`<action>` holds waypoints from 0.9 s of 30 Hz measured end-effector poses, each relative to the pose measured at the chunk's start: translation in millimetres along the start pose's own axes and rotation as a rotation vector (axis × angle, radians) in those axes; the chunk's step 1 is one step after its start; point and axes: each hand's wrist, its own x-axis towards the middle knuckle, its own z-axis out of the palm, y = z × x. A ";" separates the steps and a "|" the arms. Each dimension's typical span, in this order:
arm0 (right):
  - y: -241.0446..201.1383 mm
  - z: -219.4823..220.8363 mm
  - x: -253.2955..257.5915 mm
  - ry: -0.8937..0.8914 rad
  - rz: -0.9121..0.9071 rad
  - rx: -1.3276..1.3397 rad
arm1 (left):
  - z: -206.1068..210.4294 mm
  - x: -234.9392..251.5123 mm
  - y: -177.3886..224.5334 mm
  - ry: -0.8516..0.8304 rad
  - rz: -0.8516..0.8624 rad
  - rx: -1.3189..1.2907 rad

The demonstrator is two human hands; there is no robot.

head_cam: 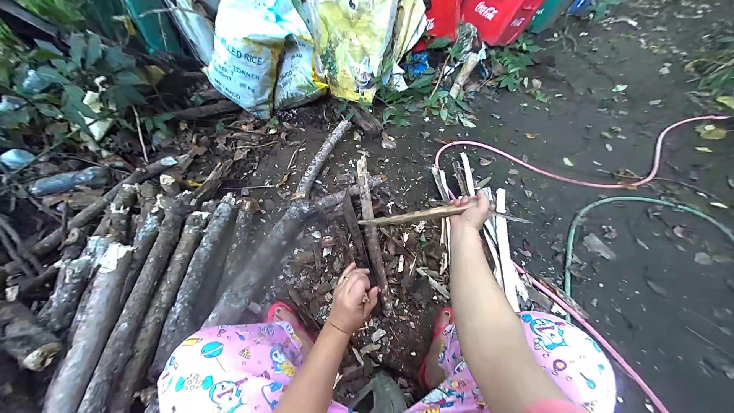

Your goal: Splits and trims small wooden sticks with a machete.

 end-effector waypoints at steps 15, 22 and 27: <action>-81.7 -73.0 36.3 0.472 -0.244 0.459 | -23.2 27.9 -13.8 0.269 -0.164 -0.018; 1.3 -79.0 -47.6 0.089 0.436 -0.736 | -12.7 23.0 11.4 0.088 -0.238 0.002; 18.4 -10.6 -191.6 -0.679 0.902 -1.083 | 3.6 4.6 38.3 -0.151 -0.211 0.007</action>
